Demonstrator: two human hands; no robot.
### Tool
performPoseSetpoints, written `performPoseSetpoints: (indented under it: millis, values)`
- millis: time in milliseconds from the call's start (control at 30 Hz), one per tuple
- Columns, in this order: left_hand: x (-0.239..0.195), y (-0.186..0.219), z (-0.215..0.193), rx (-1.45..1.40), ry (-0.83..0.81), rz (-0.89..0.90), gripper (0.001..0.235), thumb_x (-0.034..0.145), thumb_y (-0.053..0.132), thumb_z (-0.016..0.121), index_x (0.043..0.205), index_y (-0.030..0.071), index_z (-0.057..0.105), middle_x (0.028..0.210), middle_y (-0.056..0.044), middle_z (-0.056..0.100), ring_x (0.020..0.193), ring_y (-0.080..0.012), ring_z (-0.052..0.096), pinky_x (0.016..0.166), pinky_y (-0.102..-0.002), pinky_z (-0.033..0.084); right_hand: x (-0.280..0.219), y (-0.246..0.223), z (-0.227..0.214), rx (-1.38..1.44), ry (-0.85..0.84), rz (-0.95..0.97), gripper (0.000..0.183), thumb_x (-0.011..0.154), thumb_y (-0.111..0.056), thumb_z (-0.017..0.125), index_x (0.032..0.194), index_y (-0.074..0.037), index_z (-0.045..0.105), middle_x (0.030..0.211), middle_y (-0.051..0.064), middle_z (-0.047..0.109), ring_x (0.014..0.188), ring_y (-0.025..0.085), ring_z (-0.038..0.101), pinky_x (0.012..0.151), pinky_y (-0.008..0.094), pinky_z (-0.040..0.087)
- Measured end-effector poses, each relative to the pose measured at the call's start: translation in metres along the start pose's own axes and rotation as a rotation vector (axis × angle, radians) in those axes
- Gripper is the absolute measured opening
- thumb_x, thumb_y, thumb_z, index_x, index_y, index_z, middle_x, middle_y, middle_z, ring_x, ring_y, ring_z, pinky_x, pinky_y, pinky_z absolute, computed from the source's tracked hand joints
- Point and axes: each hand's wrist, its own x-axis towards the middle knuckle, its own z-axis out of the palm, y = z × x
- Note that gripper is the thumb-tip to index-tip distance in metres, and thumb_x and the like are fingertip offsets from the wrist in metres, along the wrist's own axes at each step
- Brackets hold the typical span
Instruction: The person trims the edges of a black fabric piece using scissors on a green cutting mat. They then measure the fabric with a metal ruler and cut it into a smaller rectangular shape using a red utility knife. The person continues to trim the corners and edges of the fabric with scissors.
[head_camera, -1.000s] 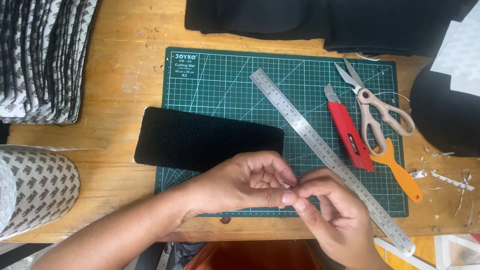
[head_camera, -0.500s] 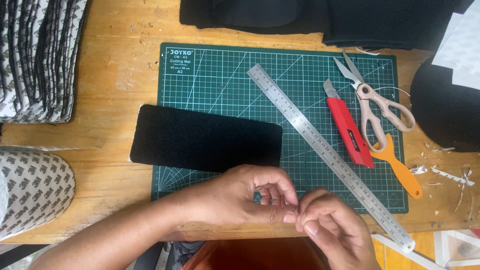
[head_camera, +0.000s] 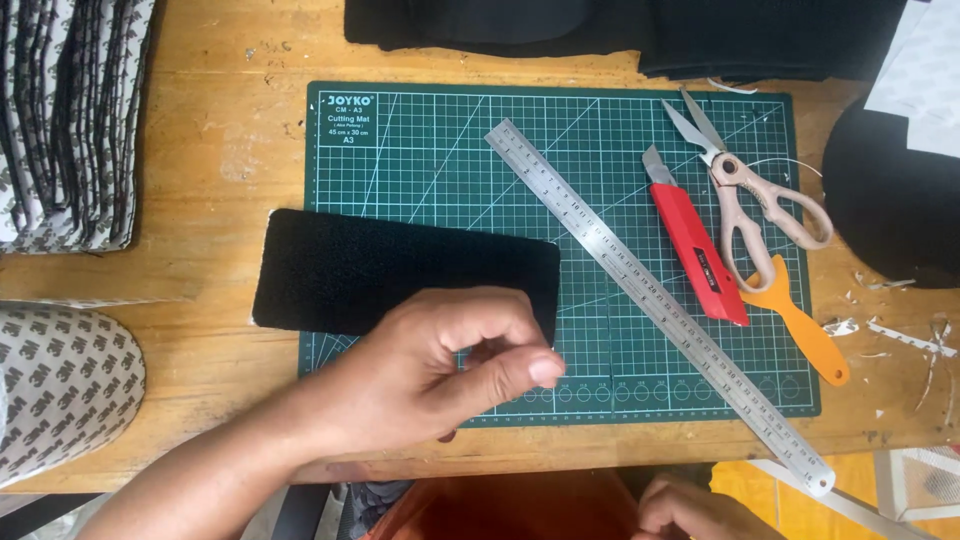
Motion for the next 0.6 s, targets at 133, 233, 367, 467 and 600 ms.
performPoseSetpoints:
  millis: [133, 233, 367, 467, 600]
  values:
    - [-0.001, 0.002, -0.008, -0.023, 0.088, 0.041, 0.013, 0.101, 0.015, 0.062, 0.09, 0.009, 0.06, 0.085, -0.001, 0.063, 0.074, -0.0108, 0.06, 0.067, -0.024, 0.05, 0.01, 0.029, 0.027, -0.009, 0.062, 0.156, 0.015, 0.082, -0.023, 0.09, 0.083, -0.029, 0.076, 0.085, -0.013, 0.078, 0.072, 0.003, 0.074, 0.072, 0.02, 0.057]
    - [0.0, 0.001, -0.01, 0.056, 0.159, 0.069, 0.024, 0.103, 0.012, 0.06, 0.127, 0.007, 0.064, 0.108, -0.006, 0.069, 0.089, -0.0127, 0.067, 0.081, -0.024, 0.057, 0.032, 0.038, 0.042, -0.222, 0.36, -0.003, 0.047, 0.086, -0.011, 0.072, 0.128, -0.031, 0.071, 0.143, 0.002, 0.066, 0.136, 0.021, 0.059, 0.115, 0.039, 0.042]
    - [0.0, 0.001, -0.007, 0.266, 0.175, 0.02, 0.022, 0.105, 0.017, 0.056, 0.124, 0.011, 0.065, 0.088, 0.001, 0.064, 0.062, -0.0081, 0.054, 0.06, -0.023, 0.046, 0.056, 0.036, 0.04, -0.298, 0.363, 0.218, 0.017, 0.095, -0.028, 0.057, 0.106, -0.021, 0.067, 0.108, 0.004, 0.075, 0.107, 0.029, 0.067, 0.093, 0.047, 0.047]
    - [0.004, -0.007, -0.005, 0.437, 0.233, 0.019, 0.023, 0.105, 0.02, 0.054, 0.121, 0.009, 0.066, 0.088, 0.001, 0.069, 0.063, -0.0137, 0.063, 0.058, -0.027, 0.051, 0.063, 0.018, 0.033, -0.303, 0.273, 0.233, 0.022, 0.095, -0.028, 0.058, 0.116, -0.024, 0.061, 0.117, 0.004, 0.071, 0.114, 0.027, 0.064, 0.098, 0.046, 0.045]
    - [0.005, -0.015, -0.005, 0.572, 0.07, -0.127, 0.028, 0.106, 0.03, 0.047, 0.127, 0.015, 0.058, 0.074, -0.006, 0.072, 0.062, -0.0271, 0.072, 0.055, -0.042, 0.054, 0.061, -0.01, 0.021, -0.312, 0.119, 0.271, 0.04, 0.096, -0.027, 0.059, 0.134, -0.03, 0.051, 0.133, 0.002, 0.063, 0.127, 0.025, 0.057, 0.108, 0.045, 0.042]
